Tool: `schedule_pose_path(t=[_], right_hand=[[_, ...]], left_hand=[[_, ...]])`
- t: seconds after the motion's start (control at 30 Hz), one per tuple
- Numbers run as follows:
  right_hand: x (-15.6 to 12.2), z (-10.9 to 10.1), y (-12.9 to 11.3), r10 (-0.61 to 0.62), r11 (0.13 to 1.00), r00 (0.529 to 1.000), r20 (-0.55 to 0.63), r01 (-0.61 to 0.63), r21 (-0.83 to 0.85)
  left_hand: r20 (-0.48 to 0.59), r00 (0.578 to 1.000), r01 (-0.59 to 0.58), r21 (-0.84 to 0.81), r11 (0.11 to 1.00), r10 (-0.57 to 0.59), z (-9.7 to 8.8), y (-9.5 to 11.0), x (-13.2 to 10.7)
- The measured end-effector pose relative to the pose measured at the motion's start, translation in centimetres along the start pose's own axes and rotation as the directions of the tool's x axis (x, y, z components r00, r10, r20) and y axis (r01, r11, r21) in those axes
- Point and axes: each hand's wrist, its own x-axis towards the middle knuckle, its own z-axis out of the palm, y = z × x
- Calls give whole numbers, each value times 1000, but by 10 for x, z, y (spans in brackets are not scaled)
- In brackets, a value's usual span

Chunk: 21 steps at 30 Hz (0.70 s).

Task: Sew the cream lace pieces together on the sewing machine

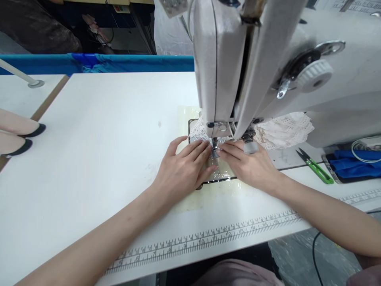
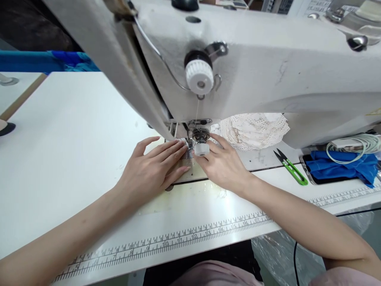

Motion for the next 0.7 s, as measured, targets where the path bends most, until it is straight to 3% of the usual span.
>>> schedule_pose_path(t=[0.27, 0.57, 0.7], right_hand=[[-1, 0, 4, 16, 1000, 999, 35, -16, 10], [0, -6, 12, 36, 999, 999, -13, -35, 14], [1, -7, 13, 62, 998, 998, -18, -61, 28]], left_hand=[[33, 997, 74, -61, 995, -72, 3, -3, 3], [24, 995, 102, -52, 993, -101, 3, -5, 3], [81, 984, 161, -37, 986, -158, 3, -9, 3]])
